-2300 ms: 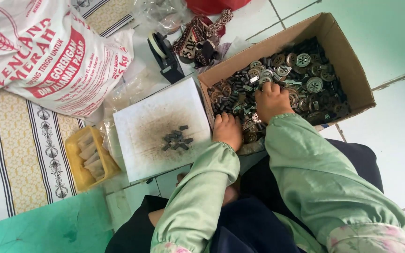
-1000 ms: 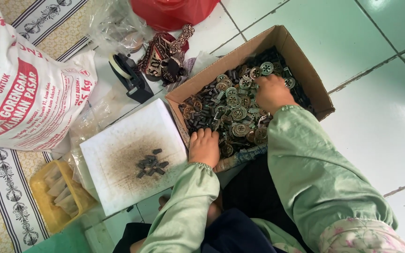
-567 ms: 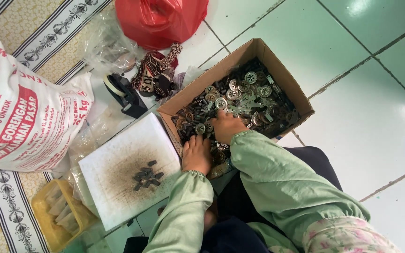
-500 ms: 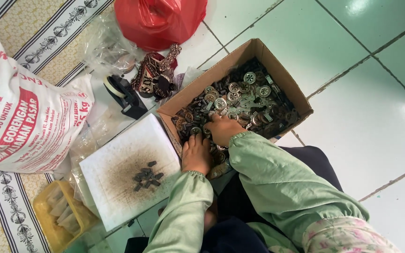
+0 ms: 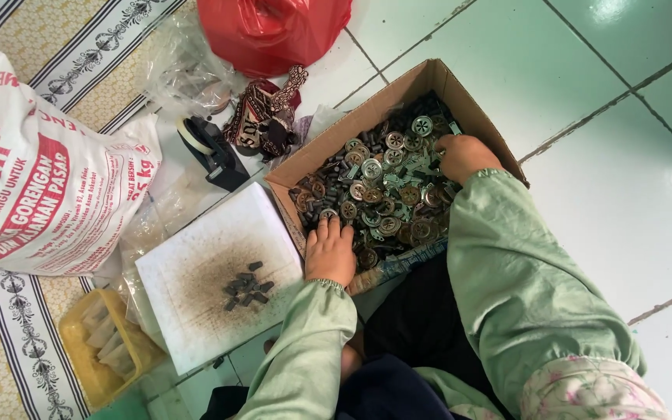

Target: Packaging small metal components from a bulk container into individual plastic bags while sitting on the floor.

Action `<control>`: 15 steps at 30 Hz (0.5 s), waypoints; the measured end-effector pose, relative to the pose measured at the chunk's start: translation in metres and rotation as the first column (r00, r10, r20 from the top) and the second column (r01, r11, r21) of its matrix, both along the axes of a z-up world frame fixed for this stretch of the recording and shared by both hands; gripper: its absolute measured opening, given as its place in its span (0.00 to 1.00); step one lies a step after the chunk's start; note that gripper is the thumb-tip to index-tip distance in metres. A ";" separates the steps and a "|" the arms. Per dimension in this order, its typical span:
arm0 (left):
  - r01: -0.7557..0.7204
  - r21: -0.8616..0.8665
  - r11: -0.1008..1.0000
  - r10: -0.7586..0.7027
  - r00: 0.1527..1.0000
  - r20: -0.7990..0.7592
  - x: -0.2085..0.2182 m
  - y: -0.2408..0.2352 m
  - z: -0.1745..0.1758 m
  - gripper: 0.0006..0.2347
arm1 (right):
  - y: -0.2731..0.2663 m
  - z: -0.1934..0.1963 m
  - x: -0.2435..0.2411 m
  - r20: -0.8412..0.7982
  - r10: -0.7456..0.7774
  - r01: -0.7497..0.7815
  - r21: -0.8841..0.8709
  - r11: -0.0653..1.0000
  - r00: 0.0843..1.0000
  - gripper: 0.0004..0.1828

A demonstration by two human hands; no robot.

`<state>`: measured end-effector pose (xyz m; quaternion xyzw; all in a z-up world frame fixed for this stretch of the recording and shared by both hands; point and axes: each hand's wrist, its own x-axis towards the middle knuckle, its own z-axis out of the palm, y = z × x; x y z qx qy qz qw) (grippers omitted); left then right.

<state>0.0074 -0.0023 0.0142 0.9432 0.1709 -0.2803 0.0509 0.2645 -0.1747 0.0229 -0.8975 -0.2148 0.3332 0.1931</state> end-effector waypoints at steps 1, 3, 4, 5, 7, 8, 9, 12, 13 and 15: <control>0.000 0.000 1.000 0.000 1.000 -0.001 0.001 0.000 0.000 0.17 | 0.003 0.001 -0.001 -0.001 0.000 0.000 0.000 1.000 1.000 0.27; -0.006 -0.009 1.000 0.006 1.000 -0.014 0.002 0.000 -0.001 0.17 | 0.008 0.004 -0.003 -0.020 0.022 -0.023 -0.031 0.999 1.000 0.25; -0.007 -0.009 1.000 0.007 1.000 -0.015 0.001 0.002 -0.005 0.17 | 0.012 -0.011 0.001 -0.020 0.024 -0.024 -0.031 0.999 1.000 0.25; 0.001 -0.007 1.000 -0.001 1.000 0.004 -0.001 0.002 -0.009 0.17 | 0.016 -0.027 0.004 0.021 0.080 -0.079 -0.046 0.996 0.997 0.23; 0.008 -0.005 1.000 -0.008 1.000 0.022 -0.003 0.003 -0.014 0.17 | 0.022 -0.053 0.006 0.062 0.137 -0.133 -0.063 0.989 0.989 0.20; 0.007 -0.010 1.000 -0.006 1.000 0.028 -0.003 0.003 -0.014 0.17 | 0.024 -0.063 0.006 0.105 0.177 -0.167 -0.098 0.981 0.979 0.19; 0.005 -0.015 1.000 -0.005 0.999 0.033 -0.004 0.003 -0.014 0.17 | 0.027 -0.073 0.005 0.146 0.218 -0.200 -0.133 0.971 0.965 0.19; 0.011 -0.007 1.000 -0.010 0.999 0.038 -0.003 0.002 -0.012 0.16 | 0.031 -0.107 0.004 0.205 0.248 -0.215 -0.170 0.962 0.947 0.18; 0.011 -0.006 1.000 -0.010 0.999 0.039 -0.003 0.002 -0.013 0.16 | 0.034 -0.095 -0.001 0.206 0.248 -0.215 -0.170 0.962 0.947 0.18; 0.009 -0.011 1.000 -0.009 0.999 0.047 -0.003 0.003 -0.015 0.16 | 0.038 -0.072 -0.009 0.236 0.247 -0.220 -0.138 0.966 0.940 0.17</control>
